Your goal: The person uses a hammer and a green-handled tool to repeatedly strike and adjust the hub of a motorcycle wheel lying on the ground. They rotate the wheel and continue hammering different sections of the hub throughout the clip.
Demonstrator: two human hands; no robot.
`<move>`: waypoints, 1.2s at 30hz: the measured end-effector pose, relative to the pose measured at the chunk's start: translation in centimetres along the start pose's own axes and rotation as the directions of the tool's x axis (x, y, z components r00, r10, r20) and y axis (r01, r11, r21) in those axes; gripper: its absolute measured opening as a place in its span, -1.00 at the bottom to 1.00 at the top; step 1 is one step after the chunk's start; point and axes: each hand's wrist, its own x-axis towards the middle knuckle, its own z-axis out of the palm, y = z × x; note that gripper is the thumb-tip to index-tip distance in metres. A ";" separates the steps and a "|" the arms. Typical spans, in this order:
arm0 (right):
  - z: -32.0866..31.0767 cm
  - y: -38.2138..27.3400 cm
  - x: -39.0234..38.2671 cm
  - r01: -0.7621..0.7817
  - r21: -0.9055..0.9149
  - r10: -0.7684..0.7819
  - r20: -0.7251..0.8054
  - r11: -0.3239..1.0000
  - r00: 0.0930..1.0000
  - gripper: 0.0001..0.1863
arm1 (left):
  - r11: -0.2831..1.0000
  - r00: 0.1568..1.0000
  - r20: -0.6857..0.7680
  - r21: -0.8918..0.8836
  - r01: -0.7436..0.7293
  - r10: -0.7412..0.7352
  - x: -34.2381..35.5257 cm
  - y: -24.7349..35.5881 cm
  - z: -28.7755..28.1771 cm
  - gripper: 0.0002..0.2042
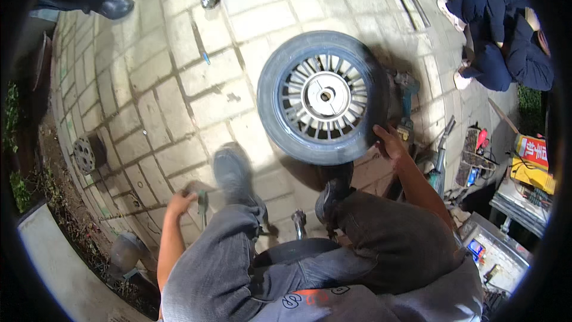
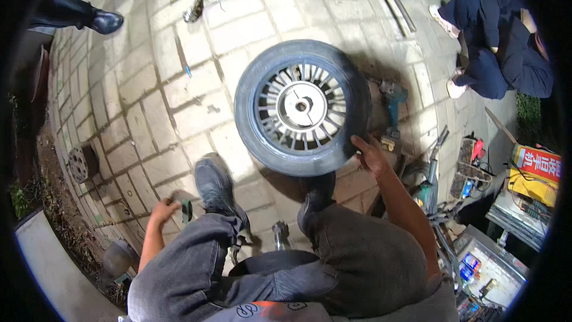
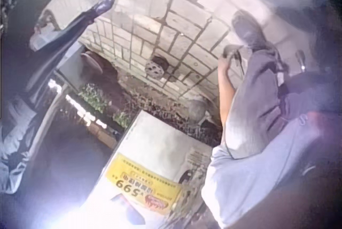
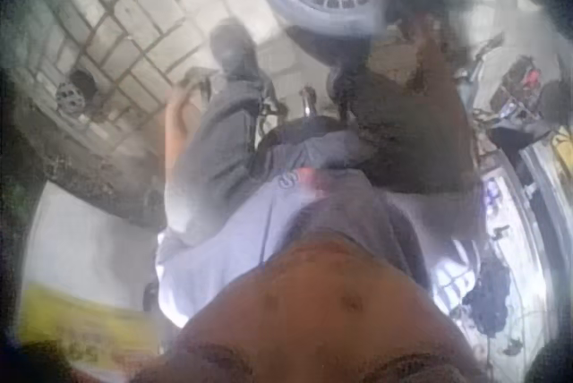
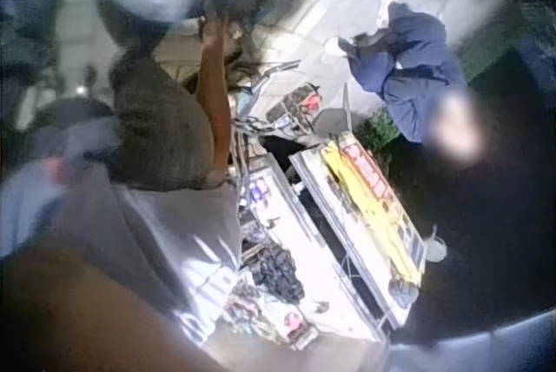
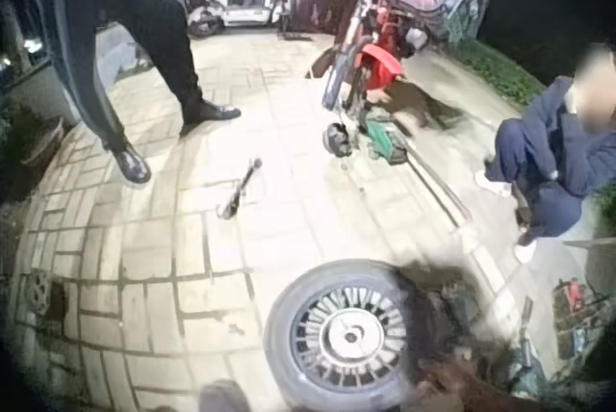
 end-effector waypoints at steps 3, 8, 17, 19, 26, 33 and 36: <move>-0.1 1.6 0.2 0.010 0.022 -0.008 -0.096 1.000 0.995 -0.41 | 0.976 0.943 -0.315 -0.216 0.038 -0.107 2.0 -4.5 -2.2 -0.35; -2.1 4.1 0.2 0.167 0.145 -0.161 -0.051 0.975 0.986 -0.42 | 0.980 0.667 -0.738 0.044 0.196 -0.100 3.1 -8.3 -13.6 -0.48; 1.3 -13.4 -4.5 0.421 -0.589 -0.453 0.102 0.690 0.885 -0.54 | 0.964 0.583 -0.806 0.062 0.258 -0.104 6.1 -10.2 -30.2 -0.33; 1.5 -14.9 -5.9 0.395 -0.706 -0.525 0.038 0.588 0.850 -0.51 | 0.951 0.566 -0.815 0.068 0.302 -0.121 8.2 -7.4 -31.5 -0.27; 12.6 -19.8 -8.2 0.382 -0.726 -0.515 0.045 0.572 0.856 -0.44 | 0.995 0.818 -0.569 -0.009 0.098 -0.086 15.1 -18.8 -38.8 -0.34; 12.1 -18.6 -8.4 0.406 -0.653 -0.500 0.048 0.639 0.865 -0.36 | 0.990 0.771 -0.621 -0.106 0.096 -0.142 17.6 -20.3 -40.1 -0.38; 12.4 -18.7 -8.1 0.420 -0.624 -0.532 0.009 0.659 0.847 -0.44 | 0.962 0.741 -0.626 -0.251 0.105 -0.244 17.1 -18.7 -37.7 -0.37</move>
